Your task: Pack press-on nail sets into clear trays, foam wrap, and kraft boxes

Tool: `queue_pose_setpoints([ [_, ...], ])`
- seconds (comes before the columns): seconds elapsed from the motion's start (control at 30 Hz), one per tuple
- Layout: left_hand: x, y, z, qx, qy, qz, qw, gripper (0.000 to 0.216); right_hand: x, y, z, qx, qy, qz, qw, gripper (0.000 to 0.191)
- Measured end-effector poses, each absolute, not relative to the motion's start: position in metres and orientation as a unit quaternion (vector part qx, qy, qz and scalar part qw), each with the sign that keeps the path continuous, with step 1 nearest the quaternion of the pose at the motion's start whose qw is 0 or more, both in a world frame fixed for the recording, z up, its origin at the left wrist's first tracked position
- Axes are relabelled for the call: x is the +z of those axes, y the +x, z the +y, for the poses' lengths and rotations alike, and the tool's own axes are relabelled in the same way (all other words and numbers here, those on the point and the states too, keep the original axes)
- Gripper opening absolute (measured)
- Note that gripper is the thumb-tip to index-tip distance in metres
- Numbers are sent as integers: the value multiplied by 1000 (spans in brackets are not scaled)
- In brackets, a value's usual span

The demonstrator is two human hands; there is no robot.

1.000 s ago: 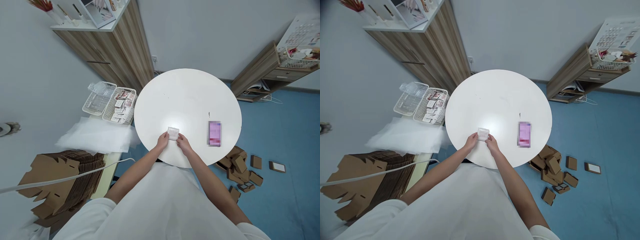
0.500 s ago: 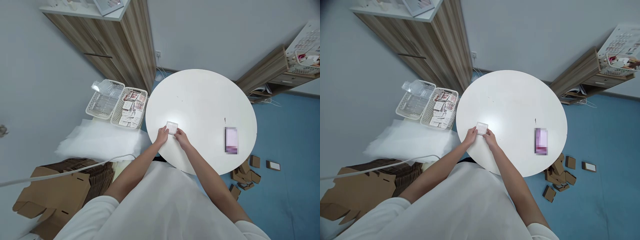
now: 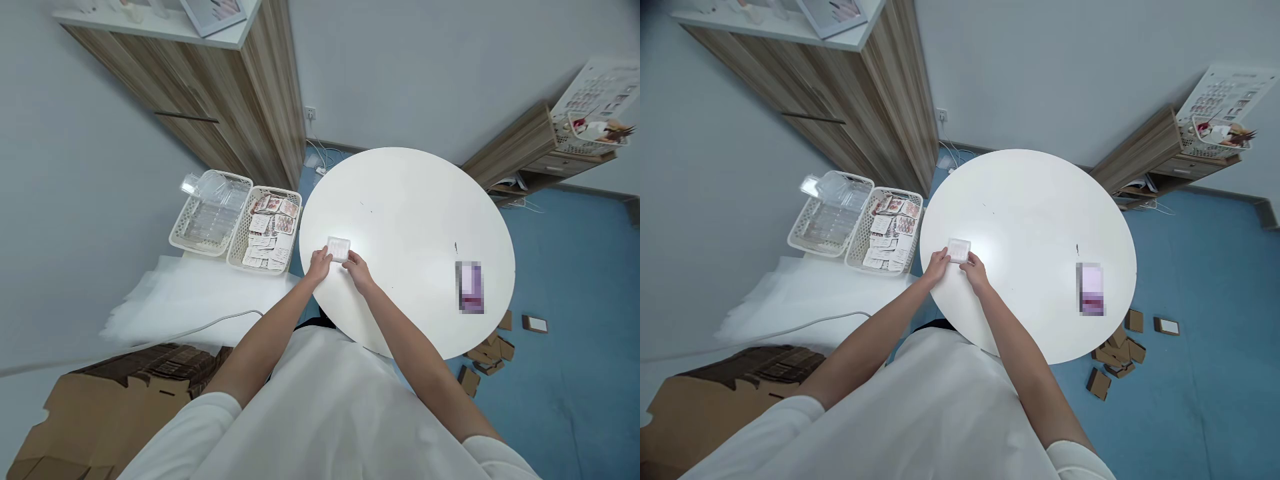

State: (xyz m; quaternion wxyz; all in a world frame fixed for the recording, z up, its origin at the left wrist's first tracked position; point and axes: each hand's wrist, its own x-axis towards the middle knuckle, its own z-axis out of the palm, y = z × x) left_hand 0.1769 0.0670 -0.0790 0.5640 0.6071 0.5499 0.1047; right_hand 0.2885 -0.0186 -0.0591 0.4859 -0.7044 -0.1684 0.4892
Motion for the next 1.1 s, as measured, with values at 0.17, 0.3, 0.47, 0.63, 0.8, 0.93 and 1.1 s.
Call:
queue_pose_setpoints([
  [0.17,-81,174,71,114,609,538,572,45,-61,287,-16,497,-702,-152,488,59],
  [0.3,-80,173,71,112,614,534,571,40,-59,287,-17,489,-717,-148,475,59],
  [0.47,-77,173,71,115,617,530,571,40,-56,289,-16,488,-728,-153,457,55],
  [0.63,-80,168,69,146,604,549,559,46,-56,292,-29,442,-758,-136,460,56],
  [0.8,-84,154,57,193,600,553,544,37,-58,292,-64,411,-763,-98,489,51],
  [0.93,-85,140,38,222,586,578,522,34,-58,288,-96,420,-761,-88,486,46],
  [1.1,-83,125,7,247,561,602,511,31,-56,282,-123,458,-755,-139,448,38],
])
